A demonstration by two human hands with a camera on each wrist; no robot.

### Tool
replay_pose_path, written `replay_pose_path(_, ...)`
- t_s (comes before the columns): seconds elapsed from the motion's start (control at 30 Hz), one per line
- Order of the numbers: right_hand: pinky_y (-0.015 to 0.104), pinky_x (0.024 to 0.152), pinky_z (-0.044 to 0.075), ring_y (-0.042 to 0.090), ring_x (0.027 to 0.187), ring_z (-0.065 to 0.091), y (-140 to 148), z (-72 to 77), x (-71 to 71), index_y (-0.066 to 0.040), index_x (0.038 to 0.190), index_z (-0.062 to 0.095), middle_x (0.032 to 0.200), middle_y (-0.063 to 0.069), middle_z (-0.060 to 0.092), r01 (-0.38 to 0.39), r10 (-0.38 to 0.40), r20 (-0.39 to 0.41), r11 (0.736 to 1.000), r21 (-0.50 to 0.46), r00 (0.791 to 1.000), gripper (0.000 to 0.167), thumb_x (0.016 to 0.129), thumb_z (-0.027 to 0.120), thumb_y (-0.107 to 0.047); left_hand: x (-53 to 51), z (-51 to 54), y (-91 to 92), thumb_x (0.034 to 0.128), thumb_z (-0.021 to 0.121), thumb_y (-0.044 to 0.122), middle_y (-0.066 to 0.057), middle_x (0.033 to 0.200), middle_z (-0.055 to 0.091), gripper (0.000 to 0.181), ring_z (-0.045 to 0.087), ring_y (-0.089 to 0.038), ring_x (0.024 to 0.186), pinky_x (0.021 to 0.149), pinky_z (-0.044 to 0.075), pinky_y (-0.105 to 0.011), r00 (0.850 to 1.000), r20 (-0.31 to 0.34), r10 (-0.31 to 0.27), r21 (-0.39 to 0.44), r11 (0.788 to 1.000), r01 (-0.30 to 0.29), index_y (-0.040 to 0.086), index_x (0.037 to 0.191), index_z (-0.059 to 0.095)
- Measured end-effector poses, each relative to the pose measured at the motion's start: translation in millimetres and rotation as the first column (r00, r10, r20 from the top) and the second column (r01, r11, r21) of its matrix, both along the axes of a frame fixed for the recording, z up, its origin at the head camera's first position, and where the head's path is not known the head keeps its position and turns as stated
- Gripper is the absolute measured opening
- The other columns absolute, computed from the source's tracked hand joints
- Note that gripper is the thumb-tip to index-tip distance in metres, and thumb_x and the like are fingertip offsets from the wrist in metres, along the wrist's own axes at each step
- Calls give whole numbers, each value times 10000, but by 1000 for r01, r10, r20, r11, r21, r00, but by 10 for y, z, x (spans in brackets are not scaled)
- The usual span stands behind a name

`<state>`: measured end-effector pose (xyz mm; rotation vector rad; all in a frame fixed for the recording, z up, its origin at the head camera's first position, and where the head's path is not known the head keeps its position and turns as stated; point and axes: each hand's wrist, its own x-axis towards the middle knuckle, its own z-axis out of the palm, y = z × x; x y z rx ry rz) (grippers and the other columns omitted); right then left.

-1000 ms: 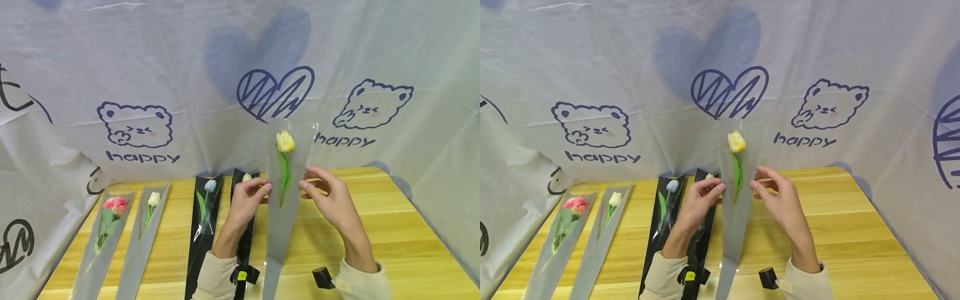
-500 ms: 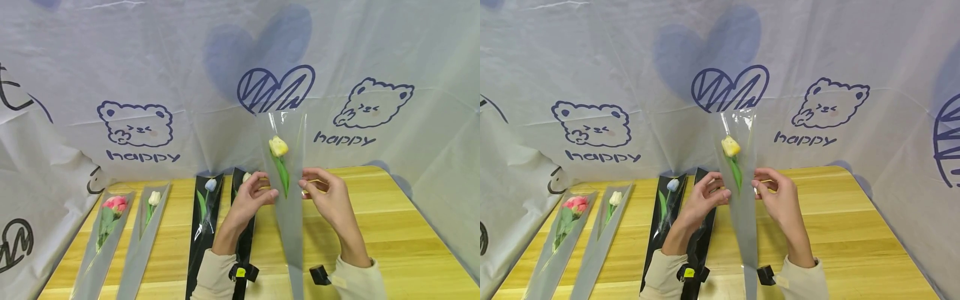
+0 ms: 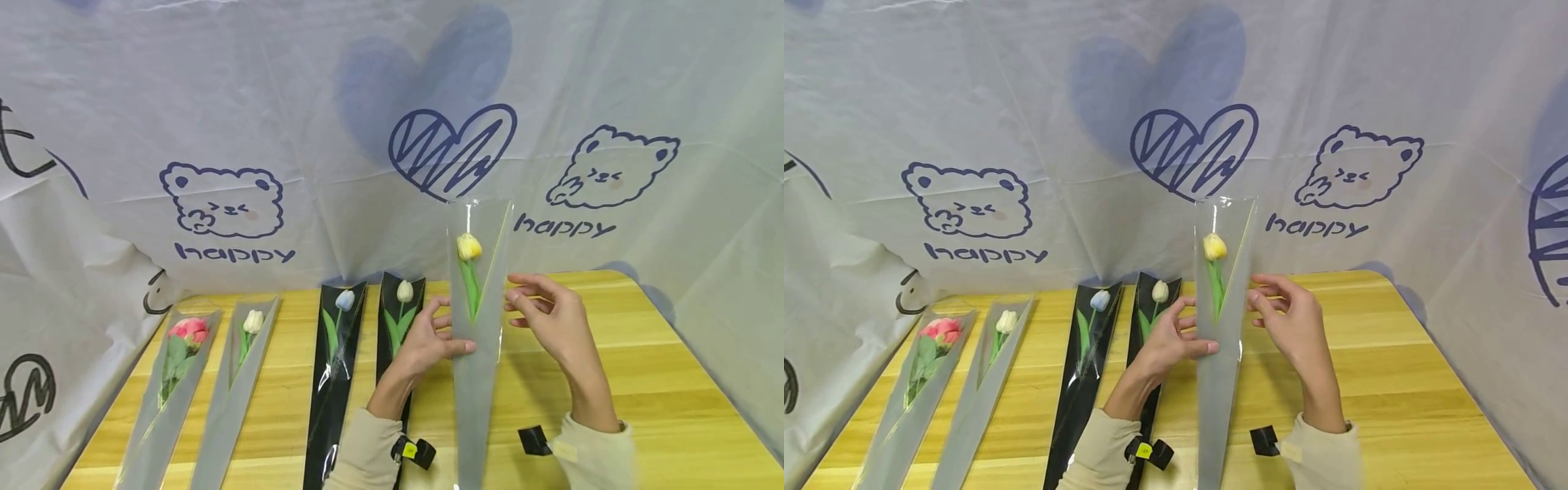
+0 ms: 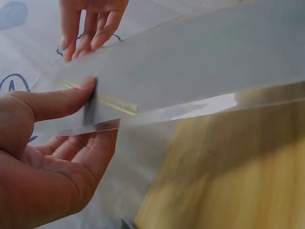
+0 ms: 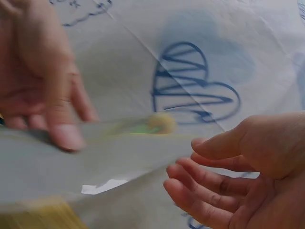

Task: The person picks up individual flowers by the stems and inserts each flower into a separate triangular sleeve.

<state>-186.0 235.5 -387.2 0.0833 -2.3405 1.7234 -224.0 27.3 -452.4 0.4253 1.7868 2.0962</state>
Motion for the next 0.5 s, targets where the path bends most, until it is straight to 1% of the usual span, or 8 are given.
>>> replay_pose_path(0.07, 292, 727, 598, 58, 860, 708, 112, 6, 29, 57, 1332, 615, 1126, 225, 679, 32, -32, -7, 999, 11, 999, 367, 1023, 657, -136, 10, -31, 30, 789, 769, -183, -209, 1135, 708, 666, 726, -284, 922, 693, 557, -327, 1000, 28, 3, -30, 1000, -2, 46, 1339, 471)
replay_pose_path(0.13, 287, 731, 596, 39, 864, 704, 236, 7, 63, 54, 1341, 606, 1113, 142, 696, 72, -71, -3, 997, 15, 997, 384, 1025, 657, -158, 31, -83, 71, 766, 782, -195, -179, 1059, 722, 679, 716, -245, 835, 640, 548, -319, 998, 61, 15, -66, 998, -11, 66, 1309, 469)
replay_pose_path(0.27, 278, 731, 593, 30, 866, 704, 459, -12, 114, 35, 1355, 598, 1045, -53, 698, 136, -136, 24, 991, 19, 990, 379, 1031, 642, -158, 87, -212, 157, 734, 785, -229, -168, 968, 715, 736, 703, -257, 743, 606, 564, -338, 991, 128, 34, -107, 994, -20, 95, 1284, 418)
replay_pose_path(0.3, 274, 731, 593, 27, 865, 703, 502, -18, 121, 30, 1358, 595, 1031, -79, 695, 146, -147, 33, 989, 21, 989, 377, 1034, 636, -158, 103, -246, 174, 731, 779, -238, -168, 961, 712, 745, 703, -267, 738, 598, 564, -341, 989, 143, 34, -111, 994, -18, 97, 1278, 401)
replay_pose_path(0.4, 270, 731, 592, 23, 861, 699, 589, -27, 132, 22, 1365, 593, 1012, -118, 693, 168, -169, 51, 986, 22, 984, 374, 1036, 630, -150, 149, -335, 211, 748, 769, -238, -154, 951, 704, 744, 693, -263, 709, 561, 549, -320, 984, 178, 10, -141, 990, 15, 97, 1266, 352)
replay_pose_path(0.5, 268, 730, 592, 14, 864, 693, 612, -30, 127, 28, 1368, 588, 1011, -113, 686, 171, -173, 60, 985, 35, 983, 383, 1032, 637, -148, 187, -394, 235, 776, 786, -194, -116, 932, 708, 742, 665, -216, 657, 505, 501, -287, 983, 183, -1, -196, 980, 38, 97, 1283, 329)
